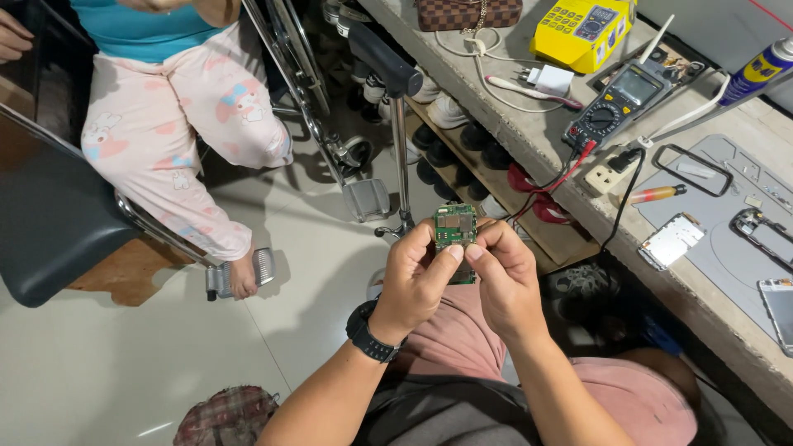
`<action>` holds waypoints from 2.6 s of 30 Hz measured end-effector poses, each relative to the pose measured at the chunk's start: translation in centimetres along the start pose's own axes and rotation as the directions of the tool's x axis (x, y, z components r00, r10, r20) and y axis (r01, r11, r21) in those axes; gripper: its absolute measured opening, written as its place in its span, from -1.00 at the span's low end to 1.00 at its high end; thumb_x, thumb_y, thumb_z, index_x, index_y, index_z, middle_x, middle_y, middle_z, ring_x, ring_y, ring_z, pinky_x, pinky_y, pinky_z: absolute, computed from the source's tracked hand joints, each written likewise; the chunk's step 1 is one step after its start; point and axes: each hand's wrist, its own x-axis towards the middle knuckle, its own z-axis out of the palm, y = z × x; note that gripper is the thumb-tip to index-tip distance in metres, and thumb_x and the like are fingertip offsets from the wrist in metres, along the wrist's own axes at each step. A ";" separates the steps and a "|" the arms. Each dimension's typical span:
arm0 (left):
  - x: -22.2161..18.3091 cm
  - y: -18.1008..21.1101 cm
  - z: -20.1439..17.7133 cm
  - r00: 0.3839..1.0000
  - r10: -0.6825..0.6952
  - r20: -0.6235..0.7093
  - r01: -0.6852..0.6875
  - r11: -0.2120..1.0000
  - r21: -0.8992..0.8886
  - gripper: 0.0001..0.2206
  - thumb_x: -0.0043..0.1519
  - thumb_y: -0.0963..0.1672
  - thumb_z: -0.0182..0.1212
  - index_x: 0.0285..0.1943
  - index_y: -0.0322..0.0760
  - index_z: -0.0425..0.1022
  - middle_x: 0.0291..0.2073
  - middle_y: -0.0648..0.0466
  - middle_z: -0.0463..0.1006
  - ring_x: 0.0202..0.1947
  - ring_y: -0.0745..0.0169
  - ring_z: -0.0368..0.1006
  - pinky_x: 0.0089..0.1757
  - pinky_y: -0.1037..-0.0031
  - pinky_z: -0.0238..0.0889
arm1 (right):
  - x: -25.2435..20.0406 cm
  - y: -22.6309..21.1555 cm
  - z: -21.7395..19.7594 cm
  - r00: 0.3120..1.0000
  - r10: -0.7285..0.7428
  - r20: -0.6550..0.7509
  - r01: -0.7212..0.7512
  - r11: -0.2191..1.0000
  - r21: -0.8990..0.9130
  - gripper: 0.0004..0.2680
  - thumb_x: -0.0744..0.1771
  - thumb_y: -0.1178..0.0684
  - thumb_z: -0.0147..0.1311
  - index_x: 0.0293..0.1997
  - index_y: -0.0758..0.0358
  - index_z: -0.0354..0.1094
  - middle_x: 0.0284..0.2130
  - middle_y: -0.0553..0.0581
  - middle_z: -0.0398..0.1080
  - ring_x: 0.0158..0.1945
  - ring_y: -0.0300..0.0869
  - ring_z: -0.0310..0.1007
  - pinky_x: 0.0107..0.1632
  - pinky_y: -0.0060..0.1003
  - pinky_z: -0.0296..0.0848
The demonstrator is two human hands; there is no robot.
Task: Repairing a mobile phone by inspecting the motherboard and aligning a replacement component.
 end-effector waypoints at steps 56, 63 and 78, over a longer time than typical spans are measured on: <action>-0.3 -6.6 11.0 0.929 -0.111 0.352 0.083 0.992 0.093 -0.79 0.36 -0.21 0.43 -0.35 -0.30 0.54 -0.58 0.03 0.45 -0.42 0.33 0.37 -0.37 0.39 0.31 | -4.5 -3.1 -13.3 0.906 -0.043 -0.421 -0.091 0.952 -0.293 -0.83 0.50 0.15 0.12 -0.27 0.22 0.45 -0.37 0.04 0.33 -0.28 -0.33 0.12 -0.22 -0.38 0.13; 0.0 -5.7 12.1 0.940 -0.025 0.339 -0.030 0.988 0.154 -0.80 0.33 -0.21 0.41 -0.35 -0.32 0.50 -0.57 -0.03 0.45 -0.50 0.10 0.40 -0.37 0.29 0.34 | -4.4 -2.3 -14.0 0.910 -0.071 -0.408 -0.024 0.975 -0.222 -0.80 0.52 0.14 0.08 -0.28 0.26 0.42 -0.38 0.14 0.35 -0.29 -0.25 0.17 -0.22 -0.30 0.19; 1.3 -5.6 11.4 0.851 0.245 0.466 -0.427 0.838 0.340 -0.94 0.31 -0.19 0.47 -0.20 -0.22 0.67 -0.42 0.03 0.60 -0.40 -0.14 0.60 -0.31 0.24 0.49 | -4.7 -5.0 -15.9 0.955 -0.100 -0.279 -0.006 0.934 -0.356 -0.90 0.41 0.31 0.30 0.03 0.45 0.54 -0.15 0.27 0.62 -0.07 -0.14 0.58 0.04 -0.23 0.55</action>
